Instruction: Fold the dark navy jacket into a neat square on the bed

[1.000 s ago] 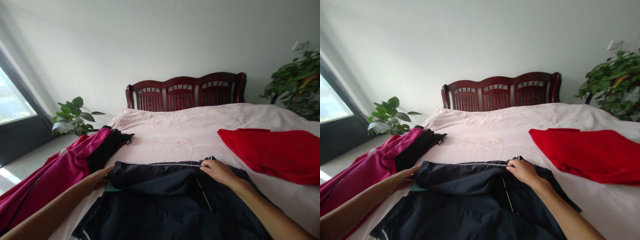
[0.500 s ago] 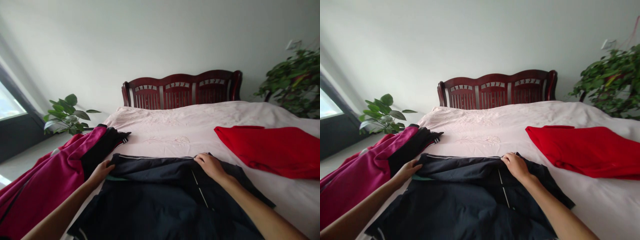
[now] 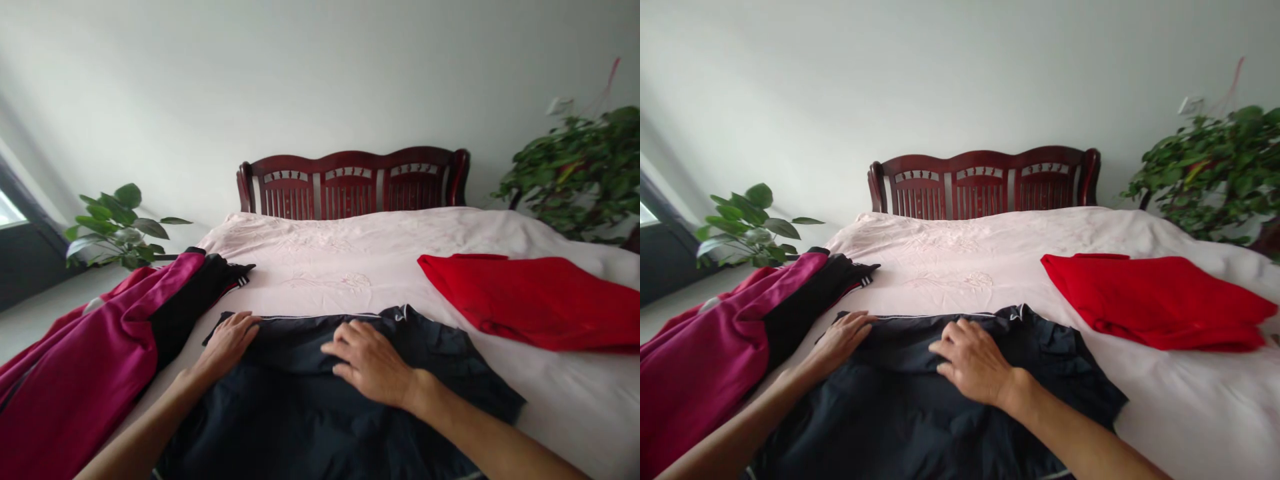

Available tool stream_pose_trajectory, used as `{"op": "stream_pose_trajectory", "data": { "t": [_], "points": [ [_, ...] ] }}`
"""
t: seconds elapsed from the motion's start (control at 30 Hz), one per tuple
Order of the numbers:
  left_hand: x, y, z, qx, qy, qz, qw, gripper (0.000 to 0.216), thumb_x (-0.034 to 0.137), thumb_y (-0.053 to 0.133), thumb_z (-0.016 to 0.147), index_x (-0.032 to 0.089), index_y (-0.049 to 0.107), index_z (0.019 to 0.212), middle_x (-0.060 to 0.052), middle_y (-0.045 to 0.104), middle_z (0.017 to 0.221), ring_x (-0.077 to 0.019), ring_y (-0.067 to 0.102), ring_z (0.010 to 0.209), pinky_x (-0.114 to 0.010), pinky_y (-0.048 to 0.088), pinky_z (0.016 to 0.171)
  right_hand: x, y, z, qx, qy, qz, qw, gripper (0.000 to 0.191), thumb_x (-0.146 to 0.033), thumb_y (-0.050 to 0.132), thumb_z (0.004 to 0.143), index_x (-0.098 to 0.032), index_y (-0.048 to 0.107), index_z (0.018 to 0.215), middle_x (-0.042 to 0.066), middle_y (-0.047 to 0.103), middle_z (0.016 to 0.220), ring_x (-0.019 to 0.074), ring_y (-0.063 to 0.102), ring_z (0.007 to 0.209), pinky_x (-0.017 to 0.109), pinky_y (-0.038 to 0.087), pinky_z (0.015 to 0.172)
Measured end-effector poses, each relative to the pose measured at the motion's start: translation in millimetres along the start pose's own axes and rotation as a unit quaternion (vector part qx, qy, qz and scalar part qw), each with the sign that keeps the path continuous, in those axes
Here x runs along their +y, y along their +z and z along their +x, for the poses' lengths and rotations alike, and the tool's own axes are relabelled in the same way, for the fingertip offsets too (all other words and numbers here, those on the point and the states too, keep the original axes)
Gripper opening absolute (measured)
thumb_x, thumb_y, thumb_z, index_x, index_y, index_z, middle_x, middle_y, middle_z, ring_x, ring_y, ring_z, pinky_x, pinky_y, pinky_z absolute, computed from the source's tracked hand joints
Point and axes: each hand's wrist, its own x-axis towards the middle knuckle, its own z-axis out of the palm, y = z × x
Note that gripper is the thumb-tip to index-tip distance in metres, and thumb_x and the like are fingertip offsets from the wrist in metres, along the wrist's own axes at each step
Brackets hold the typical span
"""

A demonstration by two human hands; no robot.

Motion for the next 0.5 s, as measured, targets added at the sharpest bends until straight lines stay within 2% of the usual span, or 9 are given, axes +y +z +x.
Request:
{"op": "stream_pose_trajectory", "data": {
  "t": [0.1,0.17,0.23,0.3,0.37,0.43,0.5],
  "points": [
    [-3,27,-7,-0.03,-0.031,0.086,0.995,0.049,0.041,0.041,0.095,0.027,0.052,0.141,-0.011,0.046,0.152,-0.031,0.036,0.143,-0.054,0.025,0.116,-6,22,-16,-0.084,-0.014,0.049,0.995,0.027,-0.026,0.06,0.09,-0.032,0.066,0.115,0.003,0.061,0.104,0.0212,0.056,0.098,0.037,0.045,0.089],
    [-7,36,-11,-0.039,-0.032,0.11,0.993,0.053,0.043,0.042,0.095,0.029,0.045,0.146,-0.011,0.038,0.157,-0.032,0.029,0.146,-0.056,0.02,0.117,-1,27,-25,-0.091,0.0,0.076,0.993,0.03,-0.022,0.058,0.09,-0.03,0.066,0.117,0.003,0.061,0.106,0.0198,0.057,0.1,0.035,0.045,0.092],
    [-8,35,-12,-0.051,-0.037,0.112,0.992,0.055,0.046,0.041,0.095,0.029,0.045,0.147,-0.012,0.038,0.157,-0.0332,0.031,0.145,-0.055,0.023,0.116,5,24,-27,-0.093,0.003,0.095,0.991,0.027,-0.019,0.058,0.089,-0.028,0.07,0.111,0.002,0.064,0.103,0.0183,0.058,0.098,0.033,0.046,0.092],
    [-3,29,-10,-0.047,-0.046,0.105,0.992,0.056,0.05,0.04,0.095,0.027,0.047,0.145,-0.013,0.04,0.155,-0.034,0.035,0.143,-0.052,0.028,0.114,9,16,-23,-0.069,0.02,0.101,0.992,0.023,-0.018,0.055,0.09,-0.026,0.072,0.104,0.002,0.067,0.098,0.0168,0.06,0.094,0.031,0.047,0.089],
    [5,26,-9,-0.03,-0.038,0.094,0.994,0.058,0.052,0.037,0.095,0.028,0.043,0.148,-0.012,0.038,0.157,-0.0333,0.034,0.144,-0.052,0.03,0.113,16,10,-17,0.001,0.062,0.082,0.995,0.027,-0.017,0.048,0.094,-0.025,0.071,0.106,0.002,0.068,0.102,0.0168,0.061,0.098,0.032,0.047,0.093],
    [12,29,-11,-0.024,-0.024,0.09,0.995,0.058,0.052,0.037,0.095,0.033,0.037,0.151,-0.009,0.034,0.159,-0.0345,0.029,0.146,-0.058,0.026,0.113,29,11,-16,0.059,0.108,0.034,0.992,0.032,-0.021,0.046,0.096,-0.023,0.065,0.122,0.006,0.065,0.121,0.0204,0.056,0.116,0.038,0.041,0.105],
    [17,38,-15,-0.027,-0.026,0.098,0.994,0.059,0.053,0.039,0.094,0.037,0.034,0.151,-0.008,0.033,0.16,-0.0379,0.025,0.147,-0.066,0.019,0.112,50,18,-22,0.048,0.138,-0.013,0.989,0.042,-0.026,0.05,0.095,-0.023,0.055,0.136,0.009,0.054,0.141,0.026,0.045,0.133,0.048,0.031,0.114]
  ]
}}
